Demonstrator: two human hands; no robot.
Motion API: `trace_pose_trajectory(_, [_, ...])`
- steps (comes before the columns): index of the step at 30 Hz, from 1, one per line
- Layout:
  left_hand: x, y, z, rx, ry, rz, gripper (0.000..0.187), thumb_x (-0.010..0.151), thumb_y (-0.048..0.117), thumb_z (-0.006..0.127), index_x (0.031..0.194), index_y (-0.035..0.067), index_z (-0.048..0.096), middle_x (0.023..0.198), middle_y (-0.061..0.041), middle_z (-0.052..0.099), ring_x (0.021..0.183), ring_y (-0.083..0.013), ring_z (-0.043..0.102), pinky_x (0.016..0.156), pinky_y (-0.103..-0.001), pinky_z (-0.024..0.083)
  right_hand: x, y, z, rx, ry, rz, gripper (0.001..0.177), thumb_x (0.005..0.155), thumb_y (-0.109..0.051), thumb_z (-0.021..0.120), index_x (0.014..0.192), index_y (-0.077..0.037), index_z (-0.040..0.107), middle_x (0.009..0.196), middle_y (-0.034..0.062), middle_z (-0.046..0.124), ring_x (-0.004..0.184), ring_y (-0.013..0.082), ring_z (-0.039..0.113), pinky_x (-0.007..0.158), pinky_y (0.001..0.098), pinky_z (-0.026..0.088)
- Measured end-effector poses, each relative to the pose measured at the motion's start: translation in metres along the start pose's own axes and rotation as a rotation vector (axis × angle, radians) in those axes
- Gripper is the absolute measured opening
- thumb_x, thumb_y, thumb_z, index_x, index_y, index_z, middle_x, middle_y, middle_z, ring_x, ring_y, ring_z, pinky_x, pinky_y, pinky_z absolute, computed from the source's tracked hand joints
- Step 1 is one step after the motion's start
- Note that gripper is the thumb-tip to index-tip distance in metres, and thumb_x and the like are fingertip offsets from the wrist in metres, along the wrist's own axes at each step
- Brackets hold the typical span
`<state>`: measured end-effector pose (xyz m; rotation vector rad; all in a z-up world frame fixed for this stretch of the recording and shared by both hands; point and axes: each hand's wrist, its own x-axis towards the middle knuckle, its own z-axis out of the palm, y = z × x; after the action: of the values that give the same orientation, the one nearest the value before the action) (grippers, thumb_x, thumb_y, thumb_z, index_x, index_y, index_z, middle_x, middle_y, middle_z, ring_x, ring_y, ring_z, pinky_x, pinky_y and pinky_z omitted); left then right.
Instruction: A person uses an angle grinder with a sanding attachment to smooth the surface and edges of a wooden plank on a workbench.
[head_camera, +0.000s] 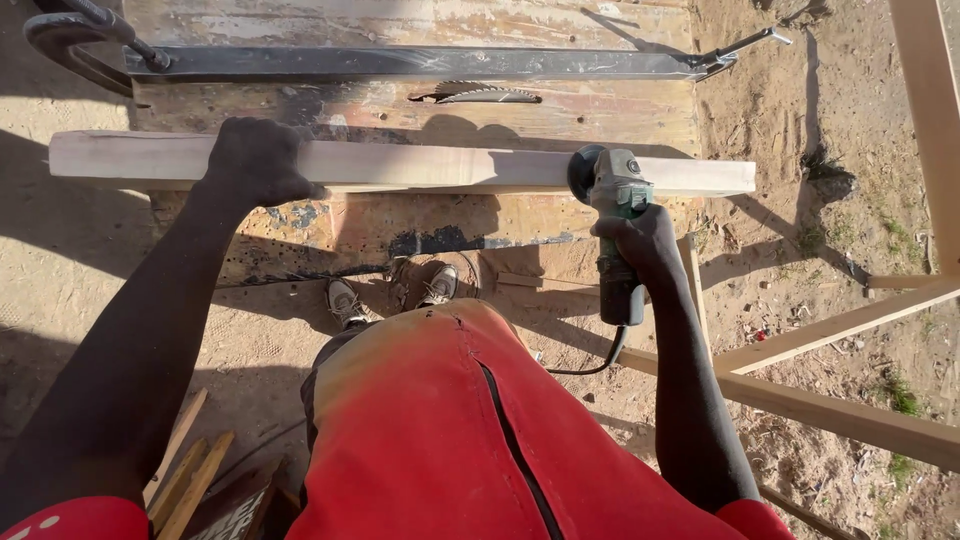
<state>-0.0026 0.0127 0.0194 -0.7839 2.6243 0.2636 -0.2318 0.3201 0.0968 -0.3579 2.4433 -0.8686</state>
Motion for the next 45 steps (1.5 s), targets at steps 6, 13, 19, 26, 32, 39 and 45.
trace_pose_trajectory(6, [-0.010,-0.003,0.009,0.010,0.150,0.085,0.059,0.062,0.048,0.065,0.108,0.013,0.058,0.084,-0.011,0.066,0.085,-0.0286,0.062,0.074,-0.036,0.046,0.010,0.000,0.065,-0.108,-0.192,-0.114,0.035,0.050,-0.026,0.070,0.065,0.001,0.055,0.059,0.0157,0.051,0.063,0.0314,0.057,0.057,0.0424,0.040])
trace_pose_trajectory(13, [-0.008,-0.007,0.008,-0.002,0.130,0.059,0.056,0.060,0.042,0.063,0.110,0.017,0.056,0.085,-0.009,0.065,0.086,-0.0284,0.062,0.075,-0.037,0.045,0.006,-0.013,0.022,-0.073,-0.078,-0.091,0.028,0.052,-0.021,0.066,0.067,0.002,0.057,0.062,0.0178,0.054,0.066,0.0355,0.056,0.062,0.0440,0.040])
trace_pose_trajectory(19, [0.017,0.006,0.032,-0.004,0.087,0.116,0.057,0.061,0.043,0.059,0.113,0.020,0.053,0.085,-0.008,0.065,0.085,-0.0274,0.062,0.075,-0.038,0.045,-0.004,-0.004,0.009,-0.078,-0.034,-0.019,0.027,0.052,-0.021,0.067,0.067,0.000,0.059,0.062,0.0176,0.054,0.065,0.0309,0.055,0.059,0.0411,0.040])
trace_pose_trajectory(26, [0.030,0.050,0.024,-0.022,0.139,0.210,0.045,0.059,0.037,0.062,0.098,0.016,0.060,0.082,-0.005,0.064,0.082,-0.0235,0.062,0.075,-0.035,0.044,0.006,-0.007,0.034,-0.130,-0.142,-0.047,0.030,0.049,-0.022,0.068,0.068,0.000,0.059,0.064,0.0171,0.056,0.069,0.0341,0.058,0.062,0.0436,0.041])
trace_pose_trajectory(32, [0.004,0.035,0.006,-0.142,0.174,0.254,0.054,0.064,0.038,0.064,0.109,0.010,0.054,0.101,-0.011,0.059,0.100,-0.0257,0.054,0.086,-0.036,0.036,0.027,0.012,-0.004,-0.167,-0.085,-0.006,0.029,0.051,-0.023,0.069,0.068,-0.002,0.059,0.065,0.0164,0.056,0.067,0.0327,0.057,0.060,0.0419,0.041])
trace_pose_trajectory(39, [-0.022,-0.034,0.032,-0.047,0.271,0.079,0.061,0.063,0.035,0.067,0.115,0.008,0.049,0.109,-0.013,0.055,0.109,-0.0257,0.048,0.096,-0.033,0.028,0.039,0.030,-0.042,-0.083,0.034,0.055,0.029,0.057,-0.020,0.068,0.069,0.004,0.057,0.062,0.0203,0.050,0.065,0.0359,0.054,0.059,0.0446,0.038])
trace_pose_trajectory(45, [-0.012,-0.029,0.023,-0.023,0.173,0.040,0.058,0.056,0.039,0.068,0.108,0.016,0.057,0.093,-0.007,0.064,0.093,-0.0263,0.059,0.082,-0.038,0.042,0.011,-0.009,0.020,-0.090,-0.131,0.002,0.030,0.053,-0.019,0.068,0.069,0.004,0.058,0.063,0.0179,0.054,0.065,0.0325,0.057,0.058,0.0442,0.039])
